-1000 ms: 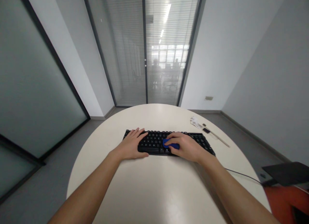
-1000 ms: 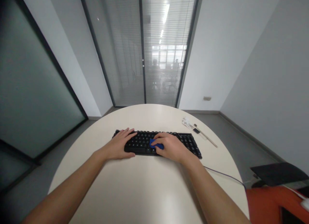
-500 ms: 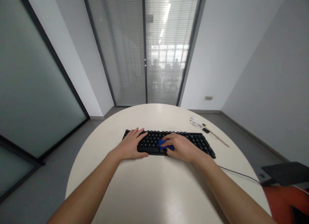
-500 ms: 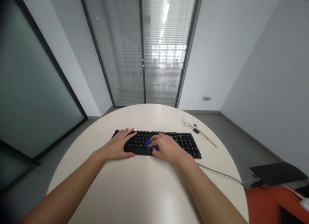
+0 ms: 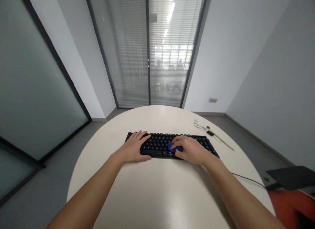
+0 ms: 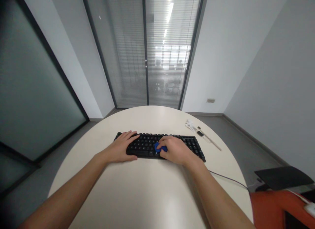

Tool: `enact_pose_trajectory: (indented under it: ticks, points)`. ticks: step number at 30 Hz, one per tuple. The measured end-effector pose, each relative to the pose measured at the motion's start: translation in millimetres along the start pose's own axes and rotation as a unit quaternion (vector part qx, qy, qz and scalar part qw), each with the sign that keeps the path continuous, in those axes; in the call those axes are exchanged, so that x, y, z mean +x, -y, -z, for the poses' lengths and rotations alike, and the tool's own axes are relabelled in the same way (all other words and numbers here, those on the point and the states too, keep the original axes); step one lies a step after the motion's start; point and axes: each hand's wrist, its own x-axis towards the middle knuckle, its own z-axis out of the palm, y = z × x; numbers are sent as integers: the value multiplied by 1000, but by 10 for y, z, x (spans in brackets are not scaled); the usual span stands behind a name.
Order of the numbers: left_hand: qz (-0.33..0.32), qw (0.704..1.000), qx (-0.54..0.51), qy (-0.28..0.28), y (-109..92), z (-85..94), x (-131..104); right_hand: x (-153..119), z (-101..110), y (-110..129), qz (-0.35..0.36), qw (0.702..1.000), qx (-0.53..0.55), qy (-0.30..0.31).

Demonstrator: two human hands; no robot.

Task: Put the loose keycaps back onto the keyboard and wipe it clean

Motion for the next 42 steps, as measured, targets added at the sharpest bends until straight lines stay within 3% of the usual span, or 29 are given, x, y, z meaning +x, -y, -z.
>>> enact_pose_trajectory:
  ticks: [6, 14, 23, 27, 42]
  points:
    - [-5, 1000, -6, -5, 18, -14, 0, 96, -218, 98, 21, 988, 4, -155]
    - [-8, 1000, -1, -6, 25, -30, 6, 138, -267, 169, 44, 996, -33, -68]
    - [-1, 1000, 6, 3, -8, -10, 24, 198, -387, 310, 62, 995, -39, -74]
    - [-5, 1000, -5, 0, -3, -6, 19, 225, -361, 389, 88, 994, -62, -34]
    - [-1, 1000, -2, 9, 7, 1, 3, 120, -64, 43, 29, 997, -64, 10]
